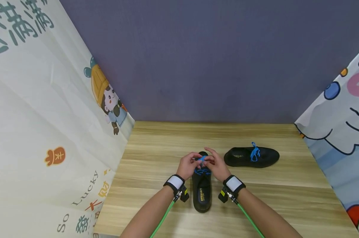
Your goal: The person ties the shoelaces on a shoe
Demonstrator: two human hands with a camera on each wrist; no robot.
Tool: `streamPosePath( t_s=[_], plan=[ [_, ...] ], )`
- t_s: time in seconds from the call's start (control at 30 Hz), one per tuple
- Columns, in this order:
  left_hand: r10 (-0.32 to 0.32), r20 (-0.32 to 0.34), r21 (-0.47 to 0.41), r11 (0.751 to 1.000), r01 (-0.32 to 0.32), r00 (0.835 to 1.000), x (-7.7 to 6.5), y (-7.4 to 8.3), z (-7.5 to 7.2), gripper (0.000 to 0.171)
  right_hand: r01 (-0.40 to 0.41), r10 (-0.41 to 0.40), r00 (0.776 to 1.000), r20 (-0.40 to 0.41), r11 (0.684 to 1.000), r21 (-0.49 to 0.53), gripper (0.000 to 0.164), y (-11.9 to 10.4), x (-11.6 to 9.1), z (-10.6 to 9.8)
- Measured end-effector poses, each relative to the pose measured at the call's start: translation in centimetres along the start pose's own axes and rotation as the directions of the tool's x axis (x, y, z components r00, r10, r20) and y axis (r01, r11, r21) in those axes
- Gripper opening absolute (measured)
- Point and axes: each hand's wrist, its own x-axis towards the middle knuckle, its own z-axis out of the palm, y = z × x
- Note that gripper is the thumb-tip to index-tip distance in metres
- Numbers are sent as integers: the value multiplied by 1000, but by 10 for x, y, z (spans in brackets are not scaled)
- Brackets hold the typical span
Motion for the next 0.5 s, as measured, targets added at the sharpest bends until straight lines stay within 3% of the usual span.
streamPosePath(
  t_s=[0.13, 0.3, 0.5],
  plan=[
    [23, 10, 33, 999, -23, 1000, 1, -6, 0, 15, -8, 7, 1000, -6, 994, -112, 43, -1, -2, -1],
    [39, -10, 156, 987, -37, 999, 1, -10, -2, 12, -12, 8, 1000, -16, 972, -235, 29, -1, -4, -1],
    [56, -38, 175, 983, -49, 998, 1, -8, -4, 12, -2, -5, 1000, -20, 949, -314, 25, -1, -4, -1]
  ],
)
